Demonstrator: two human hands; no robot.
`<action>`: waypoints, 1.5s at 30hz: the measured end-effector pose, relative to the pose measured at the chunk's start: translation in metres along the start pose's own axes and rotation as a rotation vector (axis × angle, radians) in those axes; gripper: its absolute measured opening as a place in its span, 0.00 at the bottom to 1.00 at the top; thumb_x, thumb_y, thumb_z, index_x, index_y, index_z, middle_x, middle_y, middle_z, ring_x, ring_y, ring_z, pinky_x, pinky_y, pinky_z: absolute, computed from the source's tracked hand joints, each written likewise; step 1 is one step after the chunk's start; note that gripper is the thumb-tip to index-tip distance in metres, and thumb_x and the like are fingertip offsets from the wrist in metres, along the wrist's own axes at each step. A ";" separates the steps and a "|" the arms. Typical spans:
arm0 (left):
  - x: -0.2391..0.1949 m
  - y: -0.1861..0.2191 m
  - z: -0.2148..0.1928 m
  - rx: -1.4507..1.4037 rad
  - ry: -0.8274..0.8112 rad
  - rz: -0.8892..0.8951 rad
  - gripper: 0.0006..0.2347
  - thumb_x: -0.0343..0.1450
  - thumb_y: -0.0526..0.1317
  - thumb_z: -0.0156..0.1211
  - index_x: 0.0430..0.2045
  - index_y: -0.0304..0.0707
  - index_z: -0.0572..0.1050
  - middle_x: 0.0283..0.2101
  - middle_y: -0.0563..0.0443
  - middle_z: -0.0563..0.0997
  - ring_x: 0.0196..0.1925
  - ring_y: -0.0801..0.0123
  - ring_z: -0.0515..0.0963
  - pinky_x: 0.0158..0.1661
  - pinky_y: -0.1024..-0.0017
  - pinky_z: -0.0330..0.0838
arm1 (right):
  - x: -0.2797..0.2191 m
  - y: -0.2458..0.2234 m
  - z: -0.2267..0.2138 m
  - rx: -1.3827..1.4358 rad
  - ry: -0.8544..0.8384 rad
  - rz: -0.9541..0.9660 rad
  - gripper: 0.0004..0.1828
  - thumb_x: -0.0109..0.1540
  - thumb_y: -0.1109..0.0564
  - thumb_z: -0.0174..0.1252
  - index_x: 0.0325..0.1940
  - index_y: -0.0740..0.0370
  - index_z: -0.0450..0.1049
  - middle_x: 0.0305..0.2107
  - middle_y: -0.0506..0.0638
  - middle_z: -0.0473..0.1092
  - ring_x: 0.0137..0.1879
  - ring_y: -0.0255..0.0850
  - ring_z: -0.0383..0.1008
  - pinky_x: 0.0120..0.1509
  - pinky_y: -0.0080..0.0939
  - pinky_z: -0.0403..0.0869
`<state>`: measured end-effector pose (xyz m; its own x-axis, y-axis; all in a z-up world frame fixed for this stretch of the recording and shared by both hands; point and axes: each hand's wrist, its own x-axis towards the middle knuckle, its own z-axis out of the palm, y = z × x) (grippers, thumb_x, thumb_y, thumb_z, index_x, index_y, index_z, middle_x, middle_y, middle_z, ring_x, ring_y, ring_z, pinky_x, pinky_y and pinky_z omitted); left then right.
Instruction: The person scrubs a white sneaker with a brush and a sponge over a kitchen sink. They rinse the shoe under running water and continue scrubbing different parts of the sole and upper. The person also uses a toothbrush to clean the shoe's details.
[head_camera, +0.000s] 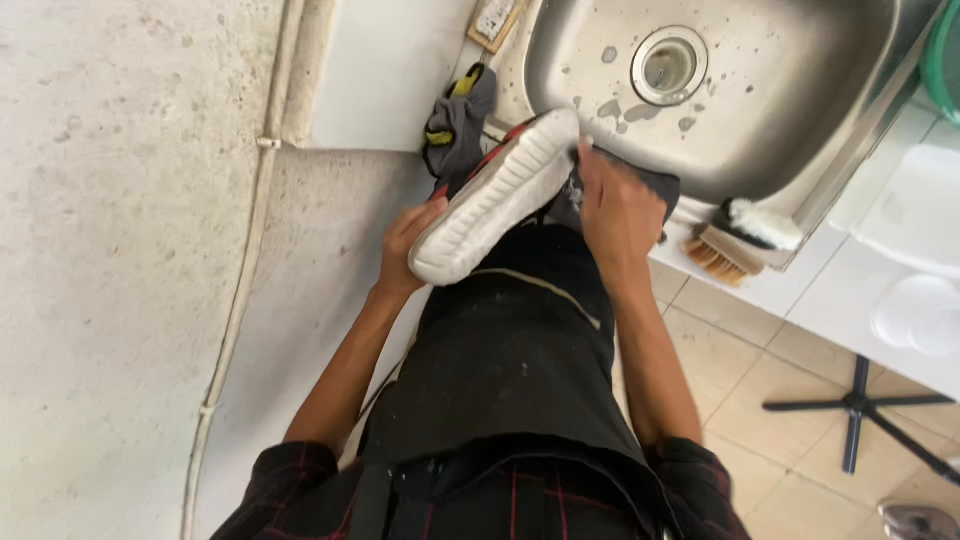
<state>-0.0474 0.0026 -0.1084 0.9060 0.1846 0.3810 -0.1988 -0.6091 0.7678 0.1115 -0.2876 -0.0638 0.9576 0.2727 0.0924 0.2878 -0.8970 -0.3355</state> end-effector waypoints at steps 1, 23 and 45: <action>0.002 -0.003 -0.001 0.027 -0.006 0.011 0.23 0.72 0.41 0.80 0.63 0.39 0.85 0.55 0.43 0.87 0.53 0.48 0.88 0.56 0.55 0.80 | 0.019 -0.005 0.005 0.025 0.122 -0.038 0.16 0.80 0.35 0.52 0.55 0.31 0.87 0.28 0.49 0.79 0.31 0.58 0.83 0.32 0.62 0.78; 0.013 -0.009 -0.004 -0.052 -0.020 0.022 0.18 0.74 0.39 0.78 0.58 0.36 0.86 0.59 0.41 0.88 0.51 0.47 0.89 0.52 0.59 0.76 | 0.049 0.009 -0.005 0.079 -0.144 0.080 0.19 0.78 0.40 0.52 0.70 0.27 0.82 0.37 0.55 0.83 0.39 0.69 0.84 0.43 0.73 0.80; 0.018 -0.014 -0.016 0.018 -0.227 0.158 0.15 0.86 0.35 0.60 0.67 0.28 0.76 0.70 0.31 0.79 0.66 0.50 0.84 0.52 0.57 0.67 | 0.079 0.027 -0.003 0.206 -0.175 0.071 0.18 0.76 0.44 0.57 0.66 0.40 0.86 0.46 0.45 0.87 0.37 0.49 0.85 0.35 0.53 0.77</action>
<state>-0.0339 0.0270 -0.1041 0.9252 -0.0902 0.3685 -0.3395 -0.6302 0.6982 0.1949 -0.2917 -0.0628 0.9541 0.2841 -0.0953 0.1954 -0.8309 -0.5209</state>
